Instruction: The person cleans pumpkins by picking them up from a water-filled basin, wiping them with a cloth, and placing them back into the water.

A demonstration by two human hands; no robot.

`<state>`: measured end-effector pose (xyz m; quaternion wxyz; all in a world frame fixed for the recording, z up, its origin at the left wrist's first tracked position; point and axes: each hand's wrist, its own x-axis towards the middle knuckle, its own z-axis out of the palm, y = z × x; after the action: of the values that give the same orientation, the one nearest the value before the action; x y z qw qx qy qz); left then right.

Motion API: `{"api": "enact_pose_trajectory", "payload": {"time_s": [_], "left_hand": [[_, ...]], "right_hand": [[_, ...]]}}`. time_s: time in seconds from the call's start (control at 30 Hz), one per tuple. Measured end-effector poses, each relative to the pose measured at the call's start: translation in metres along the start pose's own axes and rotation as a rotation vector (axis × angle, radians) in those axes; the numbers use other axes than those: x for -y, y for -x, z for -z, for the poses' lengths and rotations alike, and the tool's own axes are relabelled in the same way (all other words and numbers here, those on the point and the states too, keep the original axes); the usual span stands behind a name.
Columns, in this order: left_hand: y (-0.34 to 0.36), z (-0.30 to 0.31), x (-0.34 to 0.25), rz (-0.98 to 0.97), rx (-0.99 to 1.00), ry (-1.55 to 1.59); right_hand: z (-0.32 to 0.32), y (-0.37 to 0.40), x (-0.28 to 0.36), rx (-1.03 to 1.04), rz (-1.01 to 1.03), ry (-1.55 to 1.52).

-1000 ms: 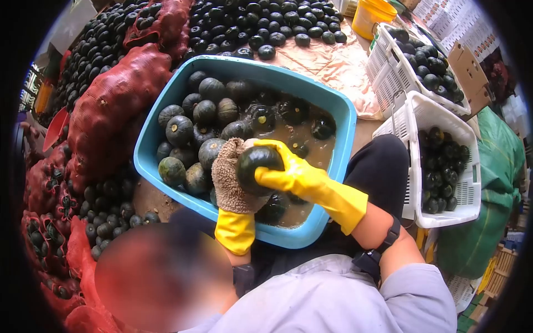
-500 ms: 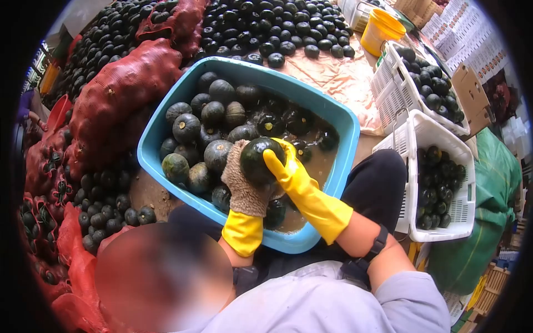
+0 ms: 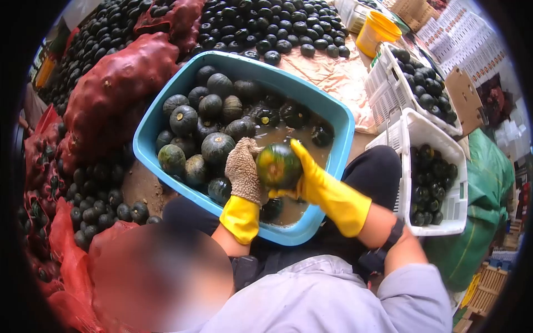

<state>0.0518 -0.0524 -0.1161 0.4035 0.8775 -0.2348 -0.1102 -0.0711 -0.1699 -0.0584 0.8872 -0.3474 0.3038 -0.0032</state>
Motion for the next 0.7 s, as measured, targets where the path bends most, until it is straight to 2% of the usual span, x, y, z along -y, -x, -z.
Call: {"api": "enact_pose_trajectory", "payload": {"time_s": [0.03,0.07,0.1,0.17,0.2,0.23,0.27,0.3,0.33,0.37,0.4,0.43,0.47,0.5,0.53,0.57,0.6,0.63,0.7], "left_hand": [[-0.007,-0.019,0.016,0.121,-0.02,0.283],[-0.005,-0.014,0.01,0.339,0.086,0.733],[-0.002,-0.009,0.004,0.618,0.099,1.149],[0.003,0.034,-0.039,0.982,0.194,1.636],[0.004,0.04,-0.04,0.955,0.172,1.544],[-0.002,0.035,-0.029,0.78,0.175,1.533],[-0.001,0.03,-0.02,0.818,0.191,1.532],[0.007,0.049,-0.042,0.858,0.206,1.535],[0.008,0.046,-0.035,0.845,0.194,1.559],[0.002,0.028,-0.013,0.735,0.213,1.577],[-0.013,0.003,0.026,0.542,0.228,1.615],[-0.018,0.001,0.038,0.231,0.27,1.532],[-0.012,-0.007,0.044,0.021,0.046,1.048],[-0.004,0.001,0.022,-0.152,-0.169,0.538],[0.0,0.009,0.013,-0.197,-0.283,0.278],[0.002,0.005,0.008,-0.163,-0.264,0.242],[0.002,0.005,0.006,-0.118,-0.244,0.245],[0.003,0.005,0.006,-0.073,-0.217,0.258],[0.005,0.001,0.006,-0.012,-0.19,0.24]], "right_hand": [[-0.015,-0.009,0.02,-0.054,0.065,-0.019],[-0.03,-0.019,0.039,-0.106,0.131,-0.034],[-0.004,-0.064,0.074,0.276,0.133,-0.166],[-0.032,-0.077,0.139,0.448,0.471,-0.1],[-0.045,-0.083,0.158,0.544,0.637,-0.06],[-0.04,-0.092,0.166,0.363,0.619,0.183],[-0.032,-0.099,0.169,0.18,0.595,0.426],[-0.009,-0.096,0.155,0.266,0.376,0.604],[0.016,-0.093,0.127,0.35,0.146,0.777],[0.021,-0.076,0.093,0.274,0.018,1.332],[0.025,-0.058,0.059,0.3,-0.15,1.896],[0.033,-0.037,0.023,0.288,-0.142,2.098],[0.042,-0.016,-0.012,0.277,-0.14,2.3],[0.064,-0.014,-0.049,0.103,-0.055,2.324],[0.043,-0.035,-0.054,0.087,-0.408,2.337],[0.05,-0.062,-0.067,-0.074,-0.622,2.196],[0.078,-0.076,-0.093,-0.126,-0.495,2.431],[0.084,-0.082,-0.094,-0.1,-0.461,2.454],[0.088,-0.085,-0.071,0.033,-0.313,2.277]]}}
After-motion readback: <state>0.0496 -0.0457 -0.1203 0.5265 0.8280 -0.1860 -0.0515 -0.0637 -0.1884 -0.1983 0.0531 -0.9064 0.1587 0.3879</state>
